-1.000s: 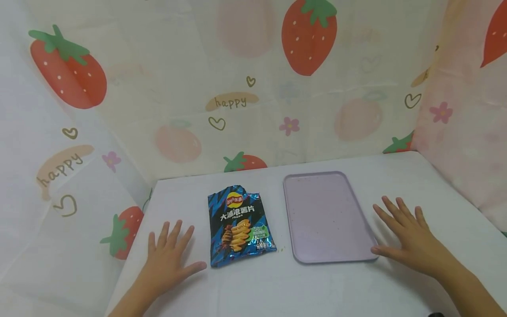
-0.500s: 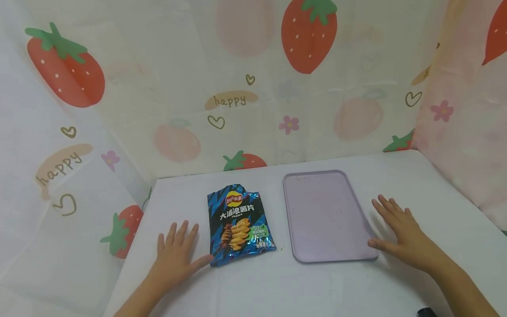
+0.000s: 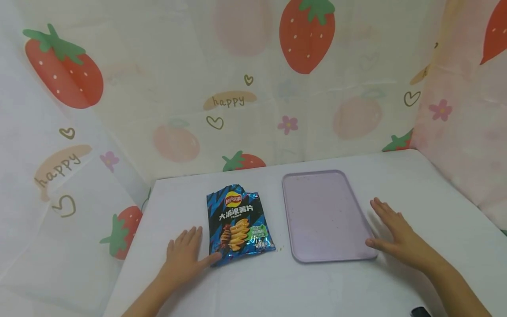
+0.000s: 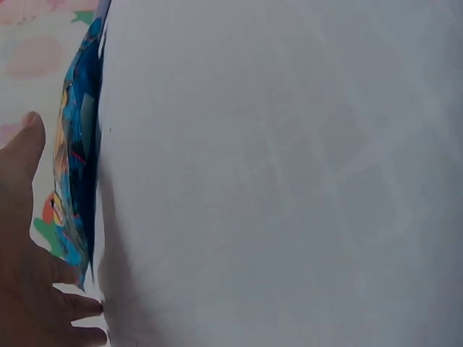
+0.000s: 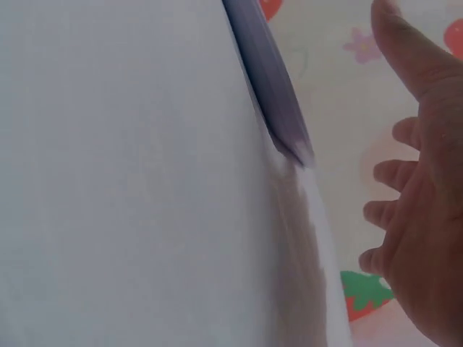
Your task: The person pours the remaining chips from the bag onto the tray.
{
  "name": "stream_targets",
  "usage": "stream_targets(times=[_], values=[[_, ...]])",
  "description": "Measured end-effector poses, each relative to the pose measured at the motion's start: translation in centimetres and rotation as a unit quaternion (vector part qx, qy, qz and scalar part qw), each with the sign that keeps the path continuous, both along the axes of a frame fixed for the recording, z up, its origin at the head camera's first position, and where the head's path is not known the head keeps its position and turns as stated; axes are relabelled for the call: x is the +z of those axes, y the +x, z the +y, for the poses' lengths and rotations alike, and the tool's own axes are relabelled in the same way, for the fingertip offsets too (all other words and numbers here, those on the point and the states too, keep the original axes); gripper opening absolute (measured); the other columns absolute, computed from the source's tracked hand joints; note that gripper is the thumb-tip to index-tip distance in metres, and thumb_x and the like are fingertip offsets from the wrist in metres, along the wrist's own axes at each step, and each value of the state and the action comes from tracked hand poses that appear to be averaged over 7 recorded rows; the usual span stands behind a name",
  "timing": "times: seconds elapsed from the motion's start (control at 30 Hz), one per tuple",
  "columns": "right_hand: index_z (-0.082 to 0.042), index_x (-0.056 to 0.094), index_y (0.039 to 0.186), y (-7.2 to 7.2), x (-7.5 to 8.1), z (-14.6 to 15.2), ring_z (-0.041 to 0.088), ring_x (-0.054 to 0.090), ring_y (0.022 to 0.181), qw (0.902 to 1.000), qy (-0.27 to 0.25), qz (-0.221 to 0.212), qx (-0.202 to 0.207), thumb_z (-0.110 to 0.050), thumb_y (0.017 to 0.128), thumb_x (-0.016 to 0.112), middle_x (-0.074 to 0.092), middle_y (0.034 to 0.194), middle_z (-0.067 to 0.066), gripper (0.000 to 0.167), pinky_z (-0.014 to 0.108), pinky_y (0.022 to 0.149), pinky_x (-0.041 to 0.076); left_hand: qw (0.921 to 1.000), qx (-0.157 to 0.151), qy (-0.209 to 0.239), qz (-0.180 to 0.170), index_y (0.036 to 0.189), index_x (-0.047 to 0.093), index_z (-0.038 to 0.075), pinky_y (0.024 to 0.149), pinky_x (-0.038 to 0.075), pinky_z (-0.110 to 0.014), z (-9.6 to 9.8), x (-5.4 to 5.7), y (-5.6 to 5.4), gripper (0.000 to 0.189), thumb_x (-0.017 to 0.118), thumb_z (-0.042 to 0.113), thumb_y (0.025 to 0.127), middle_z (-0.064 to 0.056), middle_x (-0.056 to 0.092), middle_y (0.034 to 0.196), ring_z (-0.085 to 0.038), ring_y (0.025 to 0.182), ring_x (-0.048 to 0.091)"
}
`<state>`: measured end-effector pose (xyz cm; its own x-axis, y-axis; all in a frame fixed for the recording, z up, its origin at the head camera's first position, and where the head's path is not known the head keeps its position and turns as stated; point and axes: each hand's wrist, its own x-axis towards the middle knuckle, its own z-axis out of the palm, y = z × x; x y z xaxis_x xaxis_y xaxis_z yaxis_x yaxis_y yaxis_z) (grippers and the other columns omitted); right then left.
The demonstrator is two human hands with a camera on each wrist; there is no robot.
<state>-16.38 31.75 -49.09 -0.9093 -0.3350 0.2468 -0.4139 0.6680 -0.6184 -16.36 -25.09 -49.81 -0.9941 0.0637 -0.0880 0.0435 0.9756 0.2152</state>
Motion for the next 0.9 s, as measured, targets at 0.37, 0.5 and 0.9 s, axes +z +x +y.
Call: stream_targets(times=[0.37,0.5,0.9], values=[[-0.023,0.013,0.166,-0.2,-1.7,0.8,0.021,-0.002,0.159,0.9983,-0.032,-0.046,0.014,-0.025,0.091,0.079,0.011,0.17,0.02,0.1,0.015,0.12,-0.011,0.9988,0.016,0.045,0.0,0.158,0.032,0.003,0.118,0.015,-0.072,1.2,-0.3,-0.3,0.126,0.054,0.093,0.073,-0.023,0.04,0.159,-0.049,0.149,0.028],[-0.016,0.016,0.165,-0.3,-2.3,1.0,0.013,-0.001,0.159,0.9991,-0.023,-0.026,0.025,-0.023,0.088,0.08,0.016,0.168,0.026,0.1,0.015,0.12,-0.012,0.9969,0.02,0.076,0.001,0.158,0.031,-0.001,0.12,0.022,-0.066,1.6,-0.4,-0.2,0.126,0.063,0.087,0.074,-0.024,0.041,0.158,-0.048,0.148,0.03],[-0.007,0.026,0.162,-0.6,-3.5,1.1,-0.014,-0.002,0.149,0.9983,0.028,0.032,0.04,-0.03,0.083,0.085,0.031,0.162,0.027,0.1,0.014,0.119,-0.014,0.9945,0.041,0.095,0.015,0.155,0.038,0.0,0.108,0.04,-0.066,2.9,-0.2,-0.3,0.118,0.077,0.075,0.072,-0.021,0.053,0.149,-0.044,0.136,0.047]])
